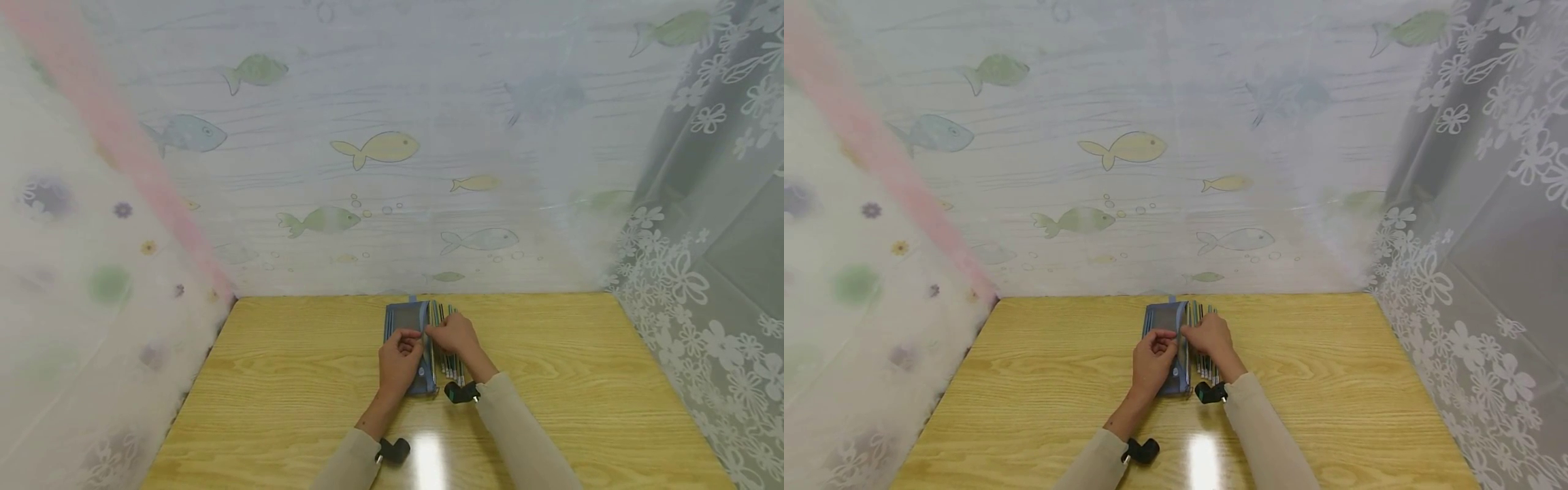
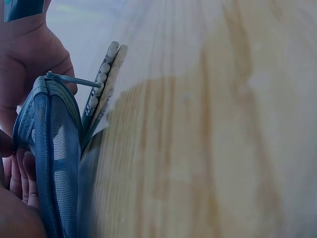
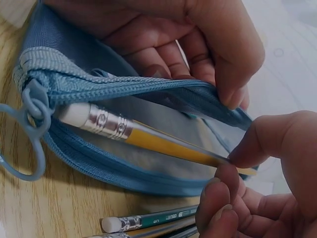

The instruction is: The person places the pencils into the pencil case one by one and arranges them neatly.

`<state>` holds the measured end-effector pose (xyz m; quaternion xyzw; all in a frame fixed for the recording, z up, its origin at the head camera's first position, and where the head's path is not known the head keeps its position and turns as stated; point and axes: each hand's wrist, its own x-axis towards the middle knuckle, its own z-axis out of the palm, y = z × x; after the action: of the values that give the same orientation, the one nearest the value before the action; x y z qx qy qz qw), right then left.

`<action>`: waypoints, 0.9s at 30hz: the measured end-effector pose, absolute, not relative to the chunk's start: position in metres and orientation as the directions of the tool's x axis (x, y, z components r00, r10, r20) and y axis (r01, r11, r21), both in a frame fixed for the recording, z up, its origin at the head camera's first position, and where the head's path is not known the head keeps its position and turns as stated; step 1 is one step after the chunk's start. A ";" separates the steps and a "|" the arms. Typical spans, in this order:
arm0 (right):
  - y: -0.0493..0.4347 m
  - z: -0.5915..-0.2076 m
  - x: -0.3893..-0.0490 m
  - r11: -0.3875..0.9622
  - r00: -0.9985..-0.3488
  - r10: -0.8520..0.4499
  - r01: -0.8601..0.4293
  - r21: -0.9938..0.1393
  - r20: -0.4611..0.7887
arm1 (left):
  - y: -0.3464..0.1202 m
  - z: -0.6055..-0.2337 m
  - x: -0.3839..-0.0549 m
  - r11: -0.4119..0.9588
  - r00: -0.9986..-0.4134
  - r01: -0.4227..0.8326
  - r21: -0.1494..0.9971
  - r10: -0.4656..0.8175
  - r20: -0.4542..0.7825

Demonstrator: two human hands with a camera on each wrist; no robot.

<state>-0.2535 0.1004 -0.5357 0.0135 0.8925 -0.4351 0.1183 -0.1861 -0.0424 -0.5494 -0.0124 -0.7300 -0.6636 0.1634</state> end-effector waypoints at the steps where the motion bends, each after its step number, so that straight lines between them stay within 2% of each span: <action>1: 0.100 -0.536 -0.254 0.618 -0.972 -0.077 0.127 -0.776 -0.221 | -0.042 -0.549 -0.186 0.117 -0.946 0.236 0.965 -0.198 0.256; 27: 0.104 -0.534 -0.249 0.571 -0.976 -0.070 0.132 -0.810 -0.209 | -0.042 -0.546 -0.184 0.121 -0.944 0.245 0.962 -0.195 0.265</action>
<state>-0.2489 0.1044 -0.5339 0.0178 0.8796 -0.4627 0.1092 -0.1842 -0.0415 -0.5463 -0.0172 -0.7301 -0.6627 0.1660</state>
